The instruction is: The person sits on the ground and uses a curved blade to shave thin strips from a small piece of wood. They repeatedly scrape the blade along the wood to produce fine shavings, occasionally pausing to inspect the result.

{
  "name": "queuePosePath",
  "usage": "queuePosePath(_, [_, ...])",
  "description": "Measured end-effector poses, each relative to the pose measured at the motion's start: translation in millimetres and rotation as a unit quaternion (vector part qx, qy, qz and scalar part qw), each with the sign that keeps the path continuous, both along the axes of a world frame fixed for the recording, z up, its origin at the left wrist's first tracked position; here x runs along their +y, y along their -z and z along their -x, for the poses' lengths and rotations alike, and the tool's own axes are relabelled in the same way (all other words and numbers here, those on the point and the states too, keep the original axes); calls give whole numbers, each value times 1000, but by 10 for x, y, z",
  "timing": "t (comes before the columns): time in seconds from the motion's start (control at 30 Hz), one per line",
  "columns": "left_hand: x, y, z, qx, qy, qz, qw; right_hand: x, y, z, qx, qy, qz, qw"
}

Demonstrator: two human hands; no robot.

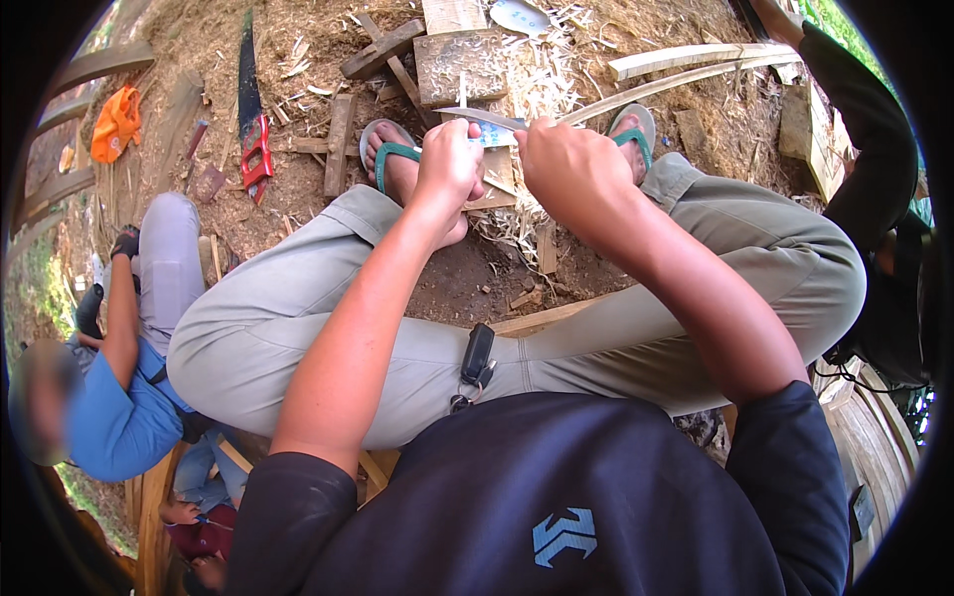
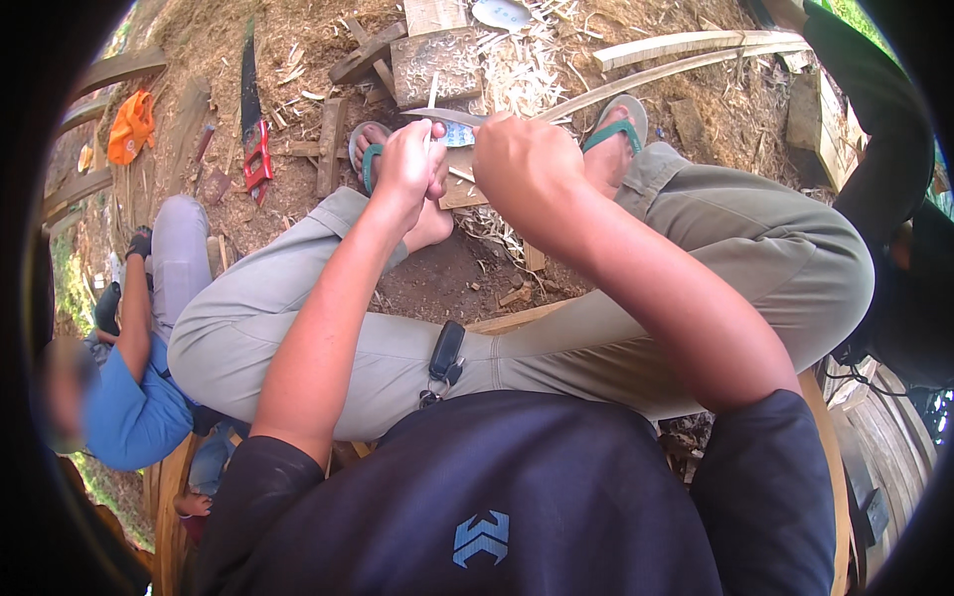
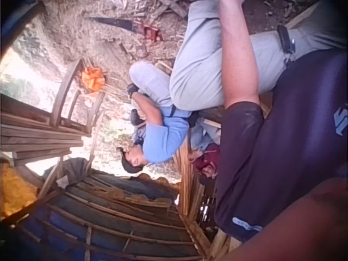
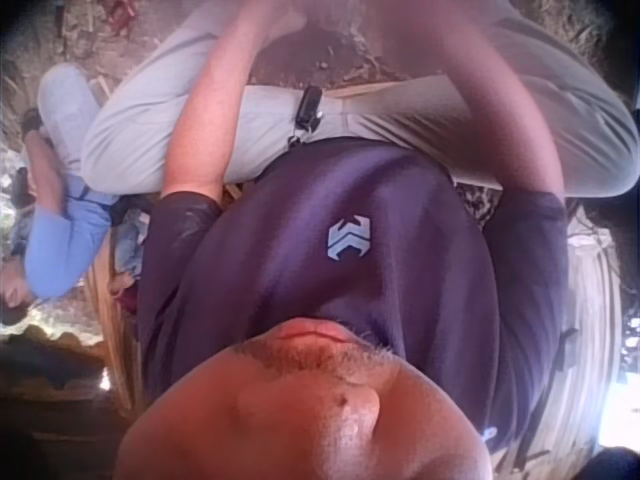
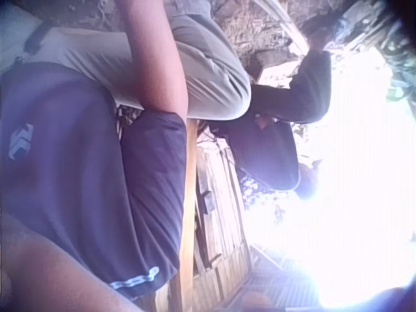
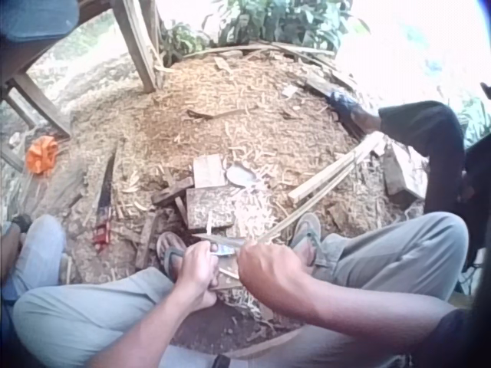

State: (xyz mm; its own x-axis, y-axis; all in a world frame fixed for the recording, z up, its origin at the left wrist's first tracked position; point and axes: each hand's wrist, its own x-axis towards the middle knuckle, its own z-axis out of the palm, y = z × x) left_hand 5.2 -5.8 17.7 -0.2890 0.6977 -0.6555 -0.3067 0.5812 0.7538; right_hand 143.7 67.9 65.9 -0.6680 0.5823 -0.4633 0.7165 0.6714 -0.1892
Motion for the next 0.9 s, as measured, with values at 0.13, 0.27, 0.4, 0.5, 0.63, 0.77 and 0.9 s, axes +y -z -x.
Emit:
queuePosePath(0.13, [3, -67, -12, -42, -35, 12, 998, -23, 26, 74, -1, 15, -4, 1000])
queuePosePath(0.27, [11, -71, -42, -42, -33, 21, 998, 92, 375, 140, 6, 58, -38, 998])
queuePosePath(0.4, [28, -80, -22, -44, -32, 25, 998, 137, 495, 45, 69, 6, -72, 995])
queuePosePath(0.5, [33, -47, -72, -51, -54, 32, 997, 100, 535, -1, 105, -41, -39, 993])
queuePosePath(0.63, [22, 18, -24, -61, -62, 30, 996, -51, 359, -105, 131, -46, -56, 989])
queuePosePath(0.77, [-8, 23, -7, -66, -66, 19, 995, -70, 70, -101, 74, -17, -11, 997])
queuePosePath(0.9, [-13, -23, -3, -72, -42, 11, 996, -34, 7, -76, 55, 24, 13, 998])
